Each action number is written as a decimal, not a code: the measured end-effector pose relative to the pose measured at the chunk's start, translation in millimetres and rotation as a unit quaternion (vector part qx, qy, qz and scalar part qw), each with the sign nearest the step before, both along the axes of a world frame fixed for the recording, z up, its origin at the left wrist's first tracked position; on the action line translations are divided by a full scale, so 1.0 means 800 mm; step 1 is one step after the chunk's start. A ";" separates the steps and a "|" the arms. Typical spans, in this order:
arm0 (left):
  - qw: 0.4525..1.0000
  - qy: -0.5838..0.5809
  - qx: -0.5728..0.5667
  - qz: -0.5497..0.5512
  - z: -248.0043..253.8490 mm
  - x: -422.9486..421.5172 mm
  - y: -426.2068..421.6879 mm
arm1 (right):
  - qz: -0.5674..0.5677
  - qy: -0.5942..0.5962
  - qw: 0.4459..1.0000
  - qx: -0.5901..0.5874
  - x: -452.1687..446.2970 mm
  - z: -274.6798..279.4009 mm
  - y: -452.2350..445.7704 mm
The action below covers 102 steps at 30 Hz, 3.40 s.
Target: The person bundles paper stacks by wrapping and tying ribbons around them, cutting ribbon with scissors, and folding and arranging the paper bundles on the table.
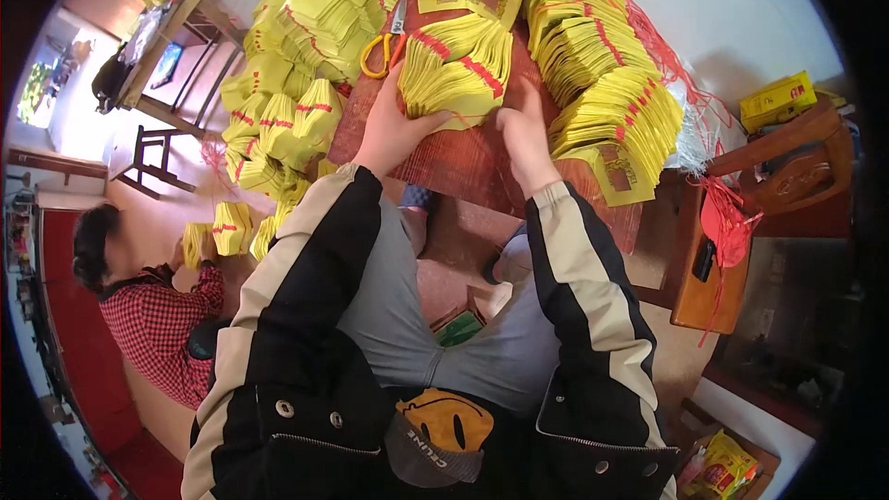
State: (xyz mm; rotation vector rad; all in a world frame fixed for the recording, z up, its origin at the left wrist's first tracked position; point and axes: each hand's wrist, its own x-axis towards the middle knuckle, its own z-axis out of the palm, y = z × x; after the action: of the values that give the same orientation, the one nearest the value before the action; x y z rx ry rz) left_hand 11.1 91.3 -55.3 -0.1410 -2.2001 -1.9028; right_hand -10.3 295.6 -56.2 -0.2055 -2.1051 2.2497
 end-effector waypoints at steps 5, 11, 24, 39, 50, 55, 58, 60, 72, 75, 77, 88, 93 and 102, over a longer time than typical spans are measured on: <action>0.997 -0.008 -0.069 -0.013 0.000 -0.010 -0.012 | 0.076 0.002 0.997 0.020 0.021 -0.015 -0.029; 0.977 -0.140 0.059 -0.147 0.017 0.004 -0.063 | -0.003 0.100 0.974 0.203 0.038 0.000 0.014; 0.985 -0.119 0.018 -0.121 0.006 -0.009 -0.060 | 0.218 0.055 0.974 -0.008 0.027 0.006 0.031; 0.984 -0.123 -0.001 -0.131 0.031 -0.007 -0.045 | 0.195 0.050 0.976 -0.079 0.008 0.033 0.041; 0.986 -0.069 0.005 -0.149 0.044 -0.004 -0.034 | 0.164 0.194 0.936 0.245 0.010 0.057 0.049; 0.986 -0.079 0.017 -0.147 0.029 -0.012 -0.038 | 0.188 0.282 0.761 0.554 0.023 0.105 0.037; 0.986 -0.096 -0.017 -0.134 0.028 -0.013 -0.040 | 0.239 0.294 0.761 0.526 0.007 0.117 0.029; 0.987 -0.097 -0.016 -0.131 0.030 -0.011 -0.038 | 0.201 0.344 0.723 0.564 -0.020 0.111 0.026; 0.986 -0.084 -0.053 -0.130 0.010 -0.025 -0.038 | 0.256 0.221 0.692 0.638 -0.061 0.101 0.022; 0.989 -0.076 -0.053 -0.118 0.006 -0.025 -0.038 | 0.229 0.209 0.662 0.683 -0.037 0.116 0.020; 0.990 -0.071 -0.047 -0.112 -0.002 -0.027 -0.040 | 0.255 0.265 0.719 0.590 -0.021 0.149 0.012; 0.992 -0.091 -0.034 -0.083 -0.008 -0.029 -0.044 | 0.196 0.375 0.695 0.581 -0.033 0.119 -0.038; 0.990 -0.098 -0.069 -0.079 0.013 -0.025 -0.045 | 0.302 0.273 0.678 0.612 -0.044 0.120 -0.019; 0.989 -0.106 -0.064 -0.077 0.006 -0.031 -0.043 | 0.366 0.190 0.685 0.600 -0.074 0.144 0.000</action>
State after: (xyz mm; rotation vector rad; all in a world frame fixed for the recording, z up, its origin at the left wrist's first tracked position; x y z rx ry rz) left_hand -13.7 57.0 -50.6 -0.1405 -2.5214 -1.9332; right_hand -69.2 295.2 58.7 1.1864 -3.0567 0.3717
